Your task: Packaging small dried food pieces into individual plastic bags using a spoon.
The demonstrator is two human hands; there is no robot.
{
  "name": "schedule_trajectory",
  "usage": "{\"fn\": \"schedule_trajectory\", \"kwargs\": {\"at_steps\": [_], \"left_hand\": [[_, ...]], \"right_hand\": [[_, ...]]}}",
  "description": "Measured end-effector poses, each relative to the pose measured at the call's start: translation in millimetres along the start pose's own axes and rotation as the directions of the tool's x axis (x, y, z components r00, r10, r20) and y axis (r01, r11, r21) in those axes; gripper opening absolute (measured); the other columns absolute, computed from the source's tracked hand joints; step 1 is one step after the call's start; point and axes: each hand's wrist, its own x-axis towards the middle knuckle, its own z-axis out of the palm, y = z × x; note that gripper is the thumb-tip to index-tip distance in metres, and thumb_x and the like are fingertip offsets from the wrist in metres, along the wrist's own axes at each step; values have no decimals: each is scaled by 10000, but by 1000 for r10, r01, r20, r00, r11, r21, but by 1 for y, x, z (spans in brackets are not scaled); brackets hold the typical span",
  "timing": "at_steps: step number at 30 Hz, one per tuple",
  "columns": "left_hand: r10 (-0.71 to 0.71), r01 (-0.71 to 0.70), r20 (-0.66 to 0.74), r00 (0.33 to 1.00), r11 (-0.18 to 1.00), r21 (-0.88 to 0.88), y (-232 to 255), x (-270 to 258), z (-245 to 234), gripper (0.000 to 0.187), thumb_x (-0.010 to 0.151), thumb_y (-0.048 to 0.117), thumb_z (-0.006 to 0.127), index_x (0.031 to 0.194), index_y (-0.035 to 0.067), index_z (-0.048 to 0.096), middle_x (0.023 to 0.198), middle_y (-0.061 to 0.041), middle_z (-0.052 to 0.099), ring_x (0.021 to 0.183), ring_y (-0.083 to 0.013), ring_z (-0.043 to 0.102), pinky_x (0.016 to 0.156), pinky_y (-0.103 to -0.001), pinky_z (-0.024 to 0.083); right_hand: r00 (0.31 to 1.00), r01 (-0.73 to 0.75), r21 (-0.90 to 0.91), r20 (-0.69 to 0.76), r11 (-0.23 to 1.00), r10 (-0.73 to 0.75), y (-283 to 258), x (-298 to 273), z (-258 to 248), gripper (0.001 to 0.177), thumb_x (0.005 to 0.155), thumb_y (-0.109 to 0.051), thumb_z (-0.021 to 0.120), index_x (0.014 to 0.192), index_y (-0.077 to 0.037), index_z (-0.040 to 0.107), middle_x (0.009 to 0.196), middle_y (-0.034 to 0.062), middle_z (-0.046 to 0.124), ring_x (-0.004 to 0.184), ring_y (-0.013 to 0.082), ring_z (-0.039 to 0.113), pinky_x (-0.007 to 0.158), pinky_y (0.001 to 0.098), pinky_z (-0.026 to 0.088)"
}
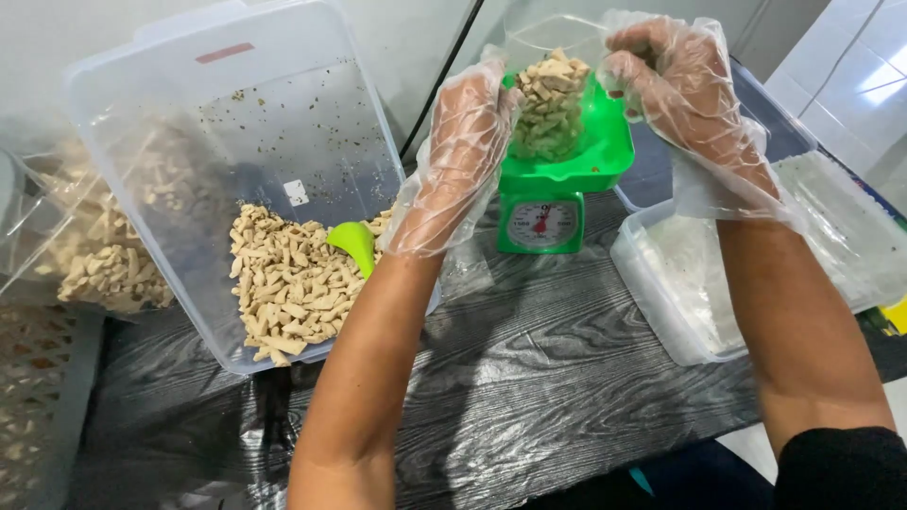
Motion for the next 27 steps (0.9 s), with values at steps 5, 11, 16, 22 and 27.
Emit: {"fn": "schedule_trajectory", "kwargs": {"at_steps": [5, 11, 16, 22, 27], "left_hand": [[-16, 17, 13, 1000, 997, -76, 18, -14, -27, 142, 958, 45, 569, 1089, 33, 622, 682, 2, 526, 568, -109, 507, 446, -320, 403], [70, -71, -20, 997, 992, -100, 19, -25, -44, 130, 943, 32, 560, 837, 101, 532, 618, 18, 449, 512, -115, 446, 420, -331, 380], [66, -67, -18, 998, 994, -83, 17, -29, -53, 87, 933, 45, 567, 883, 108, 600, 635, 6, 558, 533, -127, 542, 463, -316, 435], [36, -35, 11, 999, 993, -115, 15, -33, -57, 104, 929, 48, 558, 936, 107, 643, 670, -5, 592, 559, -129, 561, 502, -313, 464], [57, -57, -3, 998, 991, -121, 11, -36, -56, 110, 925, 50, 566, 970, 112, 645, 685, -14, 577, 586, -146, 553, 530, -324, 455]], "right_hand": [[999, 33, 3, 11, 999, -33, 6, -8, -14, 172, 1126, -51, 644, 1267, 47, 658, 923, 174, 672, 770, 216, 678, 576, 287, 580], [998, -64, -18, -6, 998, 64, 16, -16, -31, 171, 1131, -122, 635, 1259, -16, 671, 981, 143, 657, 841, 195, 699, 581, 270, 547], [995, -100, -2, -24, 995, 100, 29, -17, -36, 146, 1147, -143, 657, 1248, -42, 690, 1021, 134, 675, 860, 185, 723, 578, 258, 562], [999, -50, -29, -11, 998, 50, 17, -11, -29, 170, 1122, -120, 640, 1254, -29, 694, 1011, 129, 648, 833, 199, 670, 621, 284, 590], [999, 35, 59, 8, 998, -35, 18, 2, -18, 250, 1100, -41, 644, 1339, 27, 617, 1081, 145, 661, 791, 205, 639, 599, 288, 581]]}}
